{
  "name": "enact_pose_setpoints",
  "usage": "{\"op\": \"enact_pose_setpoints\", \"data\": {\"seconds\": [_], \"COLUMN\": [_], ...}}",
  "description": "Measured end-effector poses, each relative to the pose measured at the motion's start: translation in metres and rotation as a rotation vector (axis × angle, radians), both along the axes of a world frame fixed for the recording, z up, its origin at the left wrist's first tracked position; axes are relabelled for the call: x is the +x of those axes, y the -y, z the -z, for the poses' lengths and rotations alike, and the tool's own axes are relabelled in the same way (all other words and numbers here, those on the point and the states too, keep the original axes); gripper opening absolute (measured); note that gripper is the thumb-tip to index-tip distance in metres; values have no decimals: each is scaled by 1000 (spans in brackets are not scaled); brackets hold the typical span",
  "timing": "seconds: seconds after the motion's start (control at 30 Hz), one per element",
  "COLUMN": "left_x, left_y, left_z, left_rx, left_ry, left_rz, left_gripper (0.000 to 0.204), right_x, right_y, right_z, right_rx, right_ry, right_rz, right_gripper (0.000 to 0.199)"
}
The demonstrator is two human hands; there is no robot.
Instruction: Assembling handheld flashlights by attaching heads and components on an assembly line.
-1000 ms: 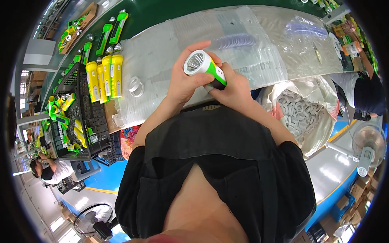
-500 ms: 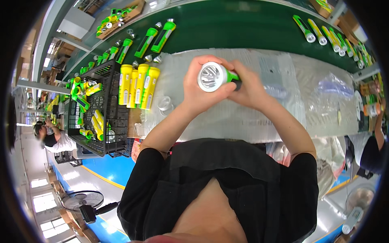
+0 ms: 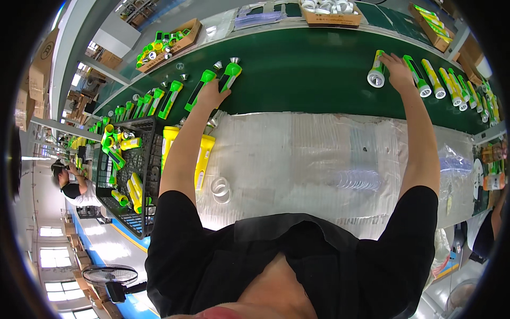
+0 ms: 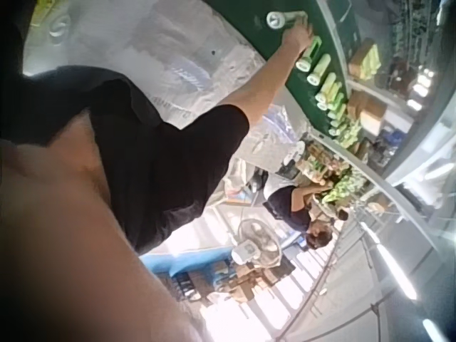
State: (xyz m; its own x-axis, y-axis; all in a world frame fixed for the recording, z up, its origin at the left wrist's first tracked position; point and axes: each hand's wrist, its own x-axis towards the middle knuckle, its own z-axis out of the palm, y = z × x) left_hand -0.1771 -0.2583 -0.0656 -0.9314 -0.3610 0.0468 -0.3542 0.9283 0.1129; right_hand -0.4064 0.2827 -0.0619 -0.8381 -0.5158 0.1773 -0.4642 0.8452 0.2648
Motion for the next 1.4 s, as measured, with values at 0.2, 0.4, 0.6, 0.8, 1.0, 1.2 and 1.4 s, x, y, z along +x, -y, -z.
{"op": "enact_pose_setpoints", "data": {"seconds": [0.2, 0.4, 0.6, 0.8, 1.0, 1.2, 1.4], "left_x": [23, 131, 158, 186, 214, 209, 174], "left_y": [-86, -218, -230, -254, -254, -268, -290], "left_z": [-25, -35, -32, -43, -48, -44, -19], "left_rx": [546, 854, 1071, 1473, 1290, 769, 1136], "left_ry": [-298, -265, -580, -307, -566, -642, -521], "left_rz": [249, 595, 578, 848, 945, 1189, 724], "left_gripper": [57, 50, 28, 37, 47, 45, 38], "right_x": [115, 291, 389, 437, 446, 452, 443], "right_y": [77, 148, 116, 108, 115, 113, 80], "right_z": [-6, -34, -32, -39, -44, -29, -32], "right_rx": [-1103, -1698, -2010, -1770, -1667, -1789, -2029], "right_ry": [232, 940, 1283, 1583, 1390, 1356, 1161], "right_rz": [-425, -153, -181, -394, -317, -203, -80], "right_gripper": [16, 51, 40, 61, 45, 43, 35]}}
